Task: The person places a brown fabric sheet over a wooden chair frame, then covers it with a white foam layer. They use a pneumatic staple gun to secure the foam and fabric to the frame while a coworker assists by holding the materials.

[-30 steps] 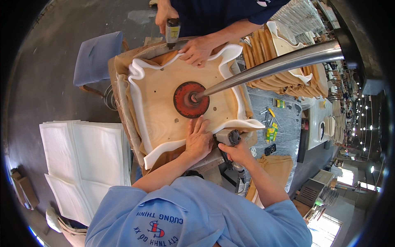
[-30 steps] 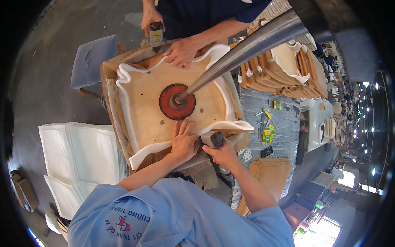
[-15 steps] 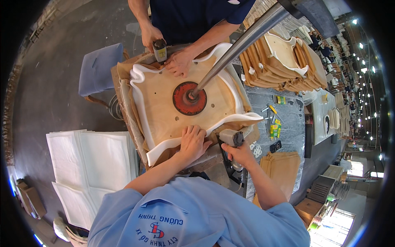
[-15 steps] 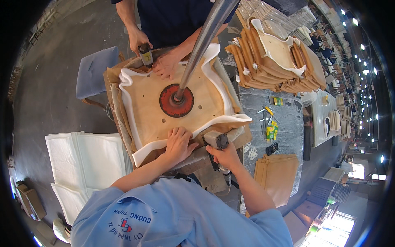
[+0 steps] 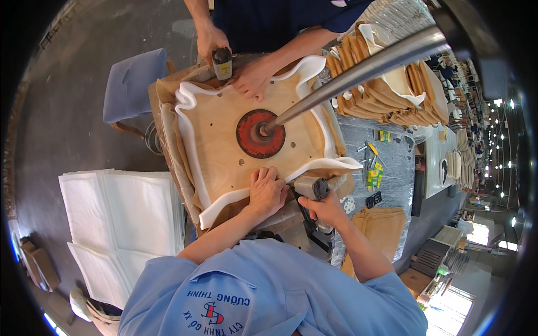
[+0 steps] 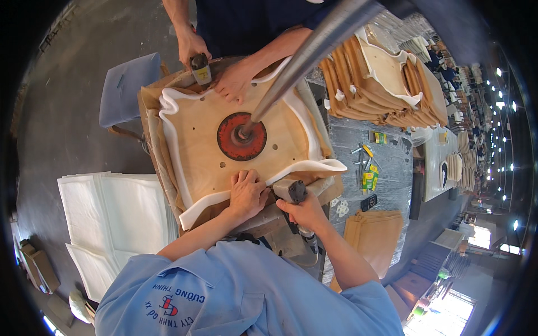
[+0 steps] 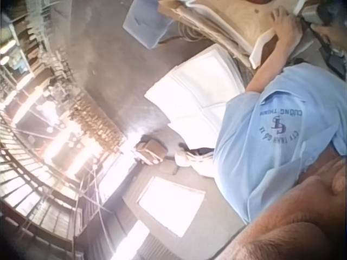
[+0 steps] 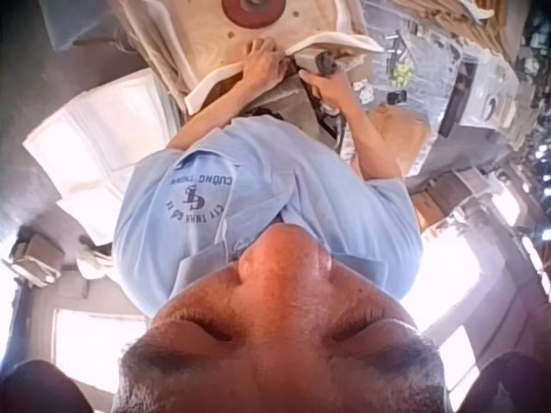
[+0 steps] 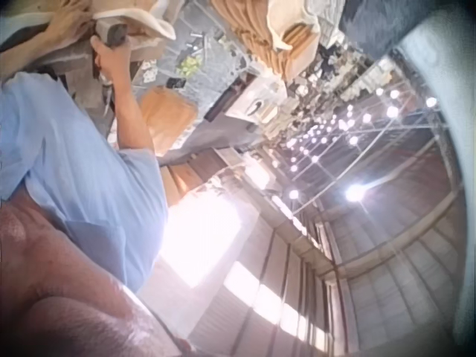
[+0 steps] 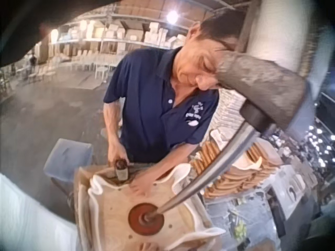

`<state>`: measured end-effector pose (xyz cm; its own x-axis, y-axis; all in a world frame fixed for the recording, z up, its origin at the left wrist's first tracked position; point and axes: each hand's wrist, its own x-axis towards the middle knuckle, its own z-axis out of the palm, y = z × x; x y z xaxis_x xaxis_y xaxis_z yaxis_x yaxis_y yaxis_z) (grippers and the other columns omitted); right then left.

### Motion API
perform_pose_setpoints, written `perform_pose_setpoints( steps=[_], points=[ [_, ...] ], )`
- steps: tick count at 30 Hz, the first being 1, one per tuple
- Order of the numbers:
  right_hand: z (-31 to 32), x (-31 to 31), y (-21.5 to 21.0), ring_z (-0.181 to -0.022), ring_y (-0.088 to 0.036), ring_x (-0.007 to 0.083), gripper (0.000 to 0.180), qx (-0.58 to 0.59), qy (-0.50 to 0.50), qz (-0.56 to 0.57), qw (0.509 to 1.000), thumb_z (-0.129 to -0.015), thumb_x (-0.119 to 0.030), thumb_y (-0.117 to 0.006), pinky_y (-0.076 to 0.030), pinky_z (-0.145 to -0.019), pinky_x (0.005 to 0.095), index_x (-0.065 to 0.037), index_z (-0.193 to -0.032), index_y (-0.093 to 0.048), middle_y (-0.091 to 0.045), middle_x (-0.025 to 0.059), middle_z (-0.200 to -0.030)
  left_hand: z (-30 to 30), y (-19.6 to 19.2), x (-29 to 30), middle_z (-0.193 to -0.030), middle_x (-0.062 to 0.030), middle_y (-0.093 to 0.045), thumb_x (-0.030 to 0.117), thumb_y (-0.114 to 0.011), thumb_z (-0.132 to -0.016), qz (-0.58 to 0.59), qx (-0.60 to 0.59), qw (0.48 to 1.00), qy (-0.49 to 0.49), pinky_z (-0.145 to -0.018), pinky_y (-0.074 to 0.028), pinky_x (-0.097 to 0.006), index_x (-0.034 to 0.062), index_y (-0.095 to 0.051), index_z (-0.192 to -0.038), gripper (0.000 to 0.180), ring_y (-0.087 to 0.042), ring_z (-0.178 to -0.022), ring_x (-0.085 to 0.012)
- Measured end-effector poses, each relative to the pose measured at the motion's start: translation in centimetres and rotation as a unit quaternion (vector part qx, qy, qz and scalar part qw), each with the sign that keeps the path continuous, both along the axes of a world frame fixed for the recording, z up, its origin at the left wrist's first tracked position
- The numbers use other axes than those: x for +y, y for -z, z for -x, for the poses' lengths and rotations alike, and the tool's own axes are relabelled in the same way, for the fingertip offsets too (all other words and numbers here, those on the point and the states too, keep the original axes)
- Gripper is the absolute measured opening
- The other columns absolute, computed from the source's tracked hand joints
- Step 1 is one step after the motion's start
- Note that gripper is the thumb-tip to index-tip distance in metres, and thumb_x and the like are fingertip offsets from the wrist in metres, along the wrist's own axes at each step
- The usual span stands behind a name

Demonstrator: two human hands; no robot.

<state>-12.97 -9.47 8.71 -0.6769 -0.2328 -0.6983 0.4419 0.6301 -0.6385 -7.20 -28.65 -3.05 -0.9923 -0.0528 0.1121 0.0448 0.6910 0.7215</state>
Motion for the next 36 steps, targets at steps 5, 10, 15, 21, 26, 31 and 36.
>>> perform_pose_setpoints(
  steps=[5,10,15,21,26,31,36],
  points=[
    [0.7,-1.0,-0.1,-0.055,-0.063,0.0111,0.031,-0.022,-0.02,-0.055,0.998,-0.093,-0.025,-0.087,-0.049,-0.052,0.032,0.0,-0.104,-0.074,-0.069,0.0029,-0.074,0.0,0.2,-0.2,-0.11,-0.0071,-0.061,0.022,-0.081,-0.086,-0.013,0.0,1.0,-0.002,-0.1,-0.039,-0.05,0.0126,-0.078,-0.085,0.01,-0.055,-0.113,-0.0337],
    [0.4,-1.6,0.8,-0.057,-0.065,0.0122,0.035,0.041,-0.041,-0.083,0.995,-0.092,-0.027,-0.088,-0.052,-0.055,0.0331,0.0,-0.108,-0.073,-0.071,0.0044,-0.077,0.0,0.3,-0.5,-0.111,-0.0063,-0.061,0.023,-0.082,-0.084,-0.023,-0.018,0.999,0.017,-0.1,-0.039,-0.05,0.0129,-0.078,-0.086,0.011,-0.055,-0.114,-0.0329],
    [0.5,-2.0,0.6,-0.055,-0.063,0.0118,0.034,0.061,-0.041,-0.072,0.995,-0.092,-0.027,-0.089,-0.05,-0.052,0.0323,0.0,-0.107,-0.073,-0.071,0.0037,-0.075,0.1,-0.3,-1.7,-0.11,-0.0062,-0.061,0.03,-0.085,-0.085,0.0,0.012,1.0,0.018,-0.098,-0.039,-0.049,0.013,-0.078,-0.087,0.019,-0.055,-0.112,-0.0316],
    [-0.5,-1.0,0.0,-0.053,-0.061,0.0107,0.029,0.013,0.004,-0.004,1.0,-0.094,-0.023,-0.087,-0.046,-0.049,0.0299,0.001,-0.103,-0.073,-0.069,0.0021,-0.073,-1.3,-0.8,-2.5,-0.108,-0.006,-0.06,0.038,-0.084,-0.09,0.028,0.001,0.999,0.02,-0.094,-0.039,-0.049,0.0164,-0.079,-0.089,0.022,-0.054,-0.109,-0.0311],
    [-1.3,-1.3,0.0,-0.053,-0.061,0.0102,0.028,0.001,-0.007,-0.01,1.0,-0.094,-0.022,-0.087,-0.047,-0.049,0.0303,0.001,-0.1,-0.073,-0.067,0.0014,-0.07,-1.1,-0.4,-2.1,-0.108,-0.0061,-0.06,0.032,-0.081,-0.092,0.022,-0.019,1.0,0.009,-0.093,-0.038,-0.049,0.0173,-0.08,-0.089,0.015,-0.053,-0.109,-0.031],
    [-0.9,-2.8,-0.1,-0.052,-0.062,0.0117,0.029,0.004,-0.001,-0.048,0.999,-0.093,-0.023,-0.088,-0.047,-0.05,0.0309,0.001,-0.099,-0.072,-0.067,0.0022,-0.07,-1.2,-0.1,-1.8,-0.108,-0.0061,-0.06,0.029,-0.081,-0.09,0.001,-0.028,1.0,0.004,-0.095,-0.039,-0.049,0.0169,-0.08,-0.089,0.012,-0.054,-0.109,-0.0312],
    [-0.8,-3.1,0.1,-0.052,-0.061,0.0125,0.03,0.034,-0.009,-0.057,0.998,-0.093,-0.024,-0.088,-0.047,-0.049,0.0316,0.001,-0.098,-0.071,-0.067,0.0026,-0.07,-1.1,-0.6,-2.3,-0.109,-0.0056,-0.06,0.028,-0.085,-0.086,-0.007,0.003,1.0,0.004,-0.095,-0.04,-0.049,0.0162,-0.079,-0.089,0.014,-0.055,-0.11,-0.0315]
  ],
)
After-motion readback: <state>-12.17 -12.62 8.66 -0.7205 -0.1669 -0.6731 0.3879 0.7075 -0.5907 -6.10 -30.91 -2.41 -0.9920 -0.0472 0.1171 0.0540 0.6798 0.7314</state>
